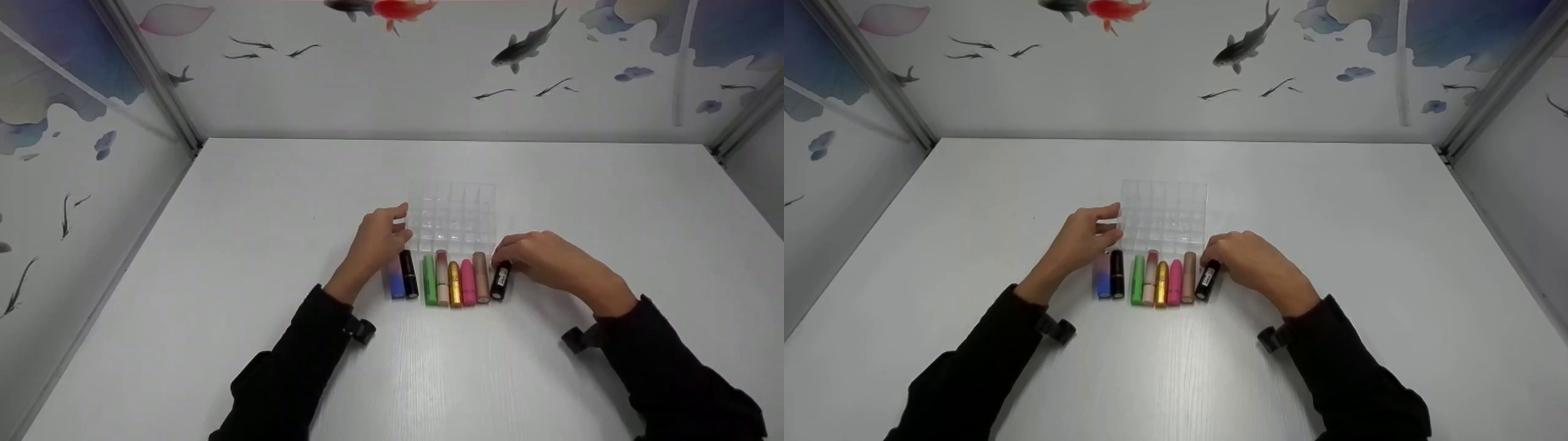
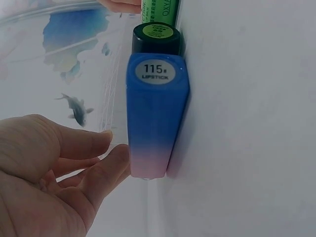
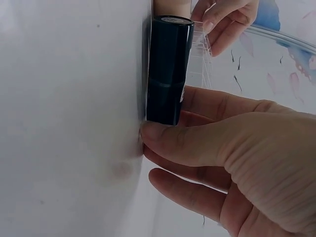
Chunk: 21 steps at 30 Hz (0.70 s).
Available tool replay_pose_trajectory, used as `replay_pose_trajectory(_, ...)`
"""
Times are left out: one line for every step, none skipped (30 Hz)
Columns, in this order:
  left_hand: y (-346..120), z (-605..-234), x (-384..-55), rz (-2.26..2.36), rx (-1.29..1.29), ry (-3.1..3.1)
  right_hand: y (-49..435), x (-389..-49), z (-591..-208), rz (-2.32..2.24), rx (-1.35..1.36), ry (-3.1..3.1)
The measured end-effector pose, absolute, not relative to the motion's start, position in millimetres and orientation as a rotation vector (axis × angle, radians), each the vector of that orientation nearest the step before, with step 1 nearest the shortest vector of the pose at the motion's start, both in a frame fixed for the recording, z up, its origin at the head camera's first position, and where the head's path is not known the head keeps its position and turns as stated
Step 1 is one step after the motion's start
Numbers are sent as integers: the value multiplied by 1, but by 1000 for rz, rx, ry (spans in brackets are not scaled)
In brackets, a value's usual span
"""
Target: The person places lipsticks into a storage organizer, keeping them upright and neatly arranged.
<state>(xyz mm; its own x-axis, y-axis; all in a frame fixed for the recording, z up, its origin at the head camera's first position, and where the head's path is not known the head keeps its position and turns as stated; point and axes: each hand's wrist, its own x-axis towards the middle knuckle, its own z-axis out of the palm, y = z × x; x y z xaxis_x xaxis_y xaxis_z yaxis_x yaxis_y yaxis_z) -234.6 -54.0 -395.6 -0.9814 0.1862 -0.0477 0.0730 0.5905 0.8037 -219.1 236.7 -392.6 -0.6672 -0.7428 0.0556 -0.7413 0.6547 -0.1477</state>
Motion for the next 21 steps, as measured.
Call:
replay_pose_trajectory(-54, -396, -235, 1352, 221, 2688, 237, -219, -392, -253, -1282, 2846)
replay_pose_trajectory(-54, -396, -235, 1355, 222, 2690, 238, -220, -392, -254, -1289, 2845)
replay_pose_trajectory(-55, -396, -235, 1355, 223, 2692, 238, -220, -392, -258, -1295, 2843)
replay_pose_trajectory(-55, -396, -235, 1350, 222, 2696, 239, -220, -392, -264, -1302, 2842)
replay_pose_trajectory(-55, -396, -235, 1347, 223, 2698, 240, -220, -391, -266, -1305, 2844)
replay_pose_trajectory(-55, -396, -235, 1343, 222, 2698, 241, -220, -391, -268, -1301, 2848)
replay_pose_trajectory(-55, -397, -235, 1341, 221, 2698, 241, -220, -390, -268, -1296, 2853)
replay_pose_trajectory(-54, -397, -235, 1337, 221, 2698, 242, -220, -389, -268, -1288, 2858)
replay_pose_trajectory(-54, -397, -235, 1332, 220, 2699, 242, -219, -388, -271, -1275, 2864)
replay_pose_trajectory(-54, -397, -235, 1332, 219, 2697, 242, -219, -387, -276, -1261, 2872)
replay_pose_trajectory(-54, -397, -235, 1338, 221, 2693, 242, -219, -386, -279, -1249, 2881)
replay_pose_trajectory(-55, -397, -235, 1344, 220, 2690, 242, -218, -384, -292, -1242, 2890)
replay_pose_trajectory(-55, -397, -235, 1348, 221, 2690, 242, -218, -382, -305, -1242, 2901)
replay_pose_trajectory(-55, -397, -235, 1353, 220, 2690, 242, -218, -381, -321, -1247, 2914)
replay_pose_trajectory(-55, -397, -236, 1358, 223, 2689, 242, -218, -380, -336, -1258, 2927)
replay_pose_trajectory(-56, -396, -236, 1366, 227, 2688, 242, -218, -378, -356, -1271, 2942)
replay_pose_trajectory(-56, -396, -236, 1365, 229, 2692, 243, -218, -377, -377, -1285, 2957)
replay_pose_trajectory(-56, -395, -235, 1345, 232, 2709, 244, -218, -376, -398, -1296, 2972)
replay_pose_trajectory(-56, -394, -235, 1319, 235, 2729, 244, -218, -375, -414, -1309, 2988)
replay_pose_trajectory(-56, -393, -234, 1289, 239, 2749, 245, -218, -374, -429, -1322, 3004)
replay_pose_trajectory(-55, -391, -234, 1248, 244, 2775, 245, -218, -374, -442, -1333, 3019)
